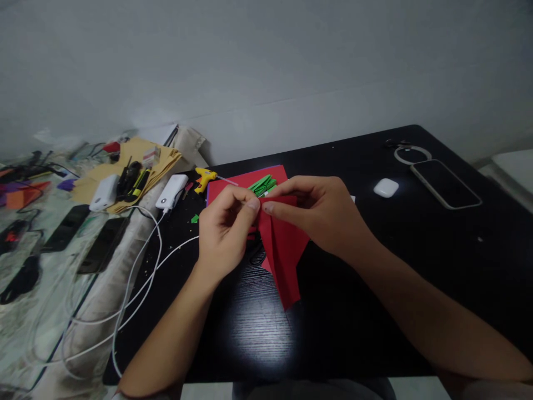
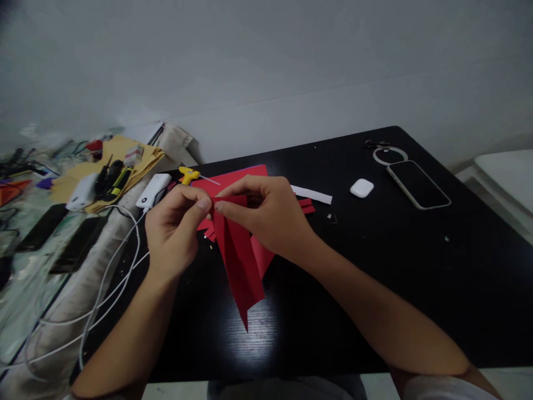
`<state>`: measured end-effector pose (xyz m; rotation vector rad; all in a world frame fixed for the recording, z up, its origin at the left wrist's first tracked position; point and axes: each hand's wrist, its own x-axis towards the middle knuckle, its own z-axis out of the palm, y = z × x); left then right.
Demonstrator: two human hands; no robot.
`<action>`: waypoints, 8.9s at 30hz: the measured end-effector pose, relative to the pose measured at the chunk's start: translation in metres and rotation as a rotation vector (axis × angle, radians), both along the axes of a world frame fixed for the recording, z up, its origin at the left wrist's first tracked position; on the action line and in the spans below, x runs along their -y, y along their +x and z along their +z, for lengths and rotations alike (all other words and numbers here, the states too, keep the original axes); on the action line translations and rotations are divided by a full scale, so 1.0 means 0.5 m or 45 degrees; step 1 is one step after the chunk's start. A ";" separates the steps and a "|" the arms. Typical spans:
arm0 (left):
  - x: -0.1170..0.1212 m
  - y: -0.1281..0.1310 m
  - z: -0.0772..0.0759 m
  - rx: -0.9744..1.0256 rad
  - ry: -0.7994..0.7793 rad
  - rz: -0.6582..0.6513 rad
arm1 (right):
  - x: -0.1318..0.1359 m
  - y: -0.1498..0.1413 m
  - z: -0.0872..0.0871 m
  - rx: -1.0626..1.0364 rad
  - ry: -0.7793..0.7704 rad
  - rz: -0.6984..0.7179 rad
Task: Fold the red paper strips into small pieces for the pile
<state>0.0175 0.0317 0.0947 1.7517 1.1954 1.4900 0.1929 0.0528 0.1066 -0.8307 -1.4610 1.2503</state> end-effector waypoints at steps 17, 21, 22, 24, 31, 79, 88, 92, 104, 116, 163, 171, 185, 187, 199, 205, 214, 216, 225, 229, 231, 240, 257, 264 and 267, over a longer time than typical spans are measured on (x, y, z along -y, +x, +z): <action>-0.011 -0.006 -0.008 0.086 -0.041 0.011 | -0.005 0.009 0.012 -0.046 -0.264 0.212; -0.009 0.000 -0.005 0.108 -0.078 0.009 | -0.005 0.005 0.008 -0.026 -0.227 0.182; -0.009 0.002 -0.004 0.110 -0.085 0.007 | -0.005 0.004 0.006 -0.018 -0.220 0.172; -0.008 0.004 -0.002 0.114 -0.089 0.005 | -0.005 0.002 0.004 -0.010 -0.207 0.151; -0.011 0.004 -0.001 0.128 -0.091 -0.005 | -0.003 -0.002 -0.002 0.010 -0.118 0.065; -0.014 -0.018 0.000 0.008 -0.600 -0.345 | -0.028 0.042 0.023 0.237 -0.110 -0.159; -0.015 -0.044 0.022 -0.035 -0.698 -0.351 | -0.039 0.060 0.020 0.170 -0.121 -0.205; -0.021 -0.062 0.024 -0.062 -0.667 -0.352 | -0.045 0.070 0.017 0.158 -0.098 -0.221; -0.020 -0.064 0.026 -0.547 -0.458 -0.454 | -0.053 0.088 0.012 0.905 0.145 0.263; -0.032 -0.088 0.023 -0.573 -0.456 -0.418 | -0.068 0.104 0.003 1.011 0.134 0.300; -0.030 -0.084 0.016 -0.329 -0.309 -0.141 | -0.036 0.012 -0.027 0.690 0.121 0.344; -0.028 -0.084 0.016 -0.333 -0.311 -0.141 | -0.034 0.011 -0.033 0.626 0.118 0.316; -0.026 -0.082 0.018 -0.387 -0.305 -0.144 | -0.034 0.012 -0.030 0.711 0.182 0.276; -0.026 -0.081 0.018 -0.397 -0.322 -0.138 | -0.034 0.011 -0.031 0.718 0.173 0.278; -0.034 -0.070 0.013 -0.026 -0.322 -0.019 | -0.036 0.019 -0.018 0.708 0.171 0.196; -0.036 -0.038 -0.007 0.254 -0.243 0.096 | -0.027 0.011 -0.018 0.623 0.112 0.174; -0.014 -0.006 -0.004 0.268 -0.249 0.008 | -0.022 0.009 -0.012 0.412 0.042 0.214; -0.012 -0.005 -0.003 0.276 -0.249 0.010 | -0.022 0.009 -0.011 0.394 0.039 0.212; -0.006 -0.003 0.001 0.175 -0.320 0.083 | -0.017 0.003 -0.013 0.305 -0.014 0.241; -0.005 -0.005 0.000 0.140 -0.292 0.016 | -0.013 0.004 -0.005 0.229 0.009 0.161; -0.005 -0.009 0.000 0.092 -0.292 -0.046 | -0.011 0.006 0.000 0.176 -0.012 0.126; 0.001 -0.023 0.003 -0.074 -0.221 -0.107 | -0.013 0.010 0.003 0.153 -0.090 0.199; -0.004 -0.024 -0.007 -0.015 -0.272 -0.119 | -0.013 0.010 0.006 0.198 -0.036 0.109; -0.005 -0.023 -0.007 -0.017 -0.272 -0.114 | -0.013 0.008 0.004 0.181 -0.039 0.092; -0.005 -0.022 -0.005 -0.021 -0.262 -0.113 | -0.012 0.007 0.005 0.159 -0.056 0.081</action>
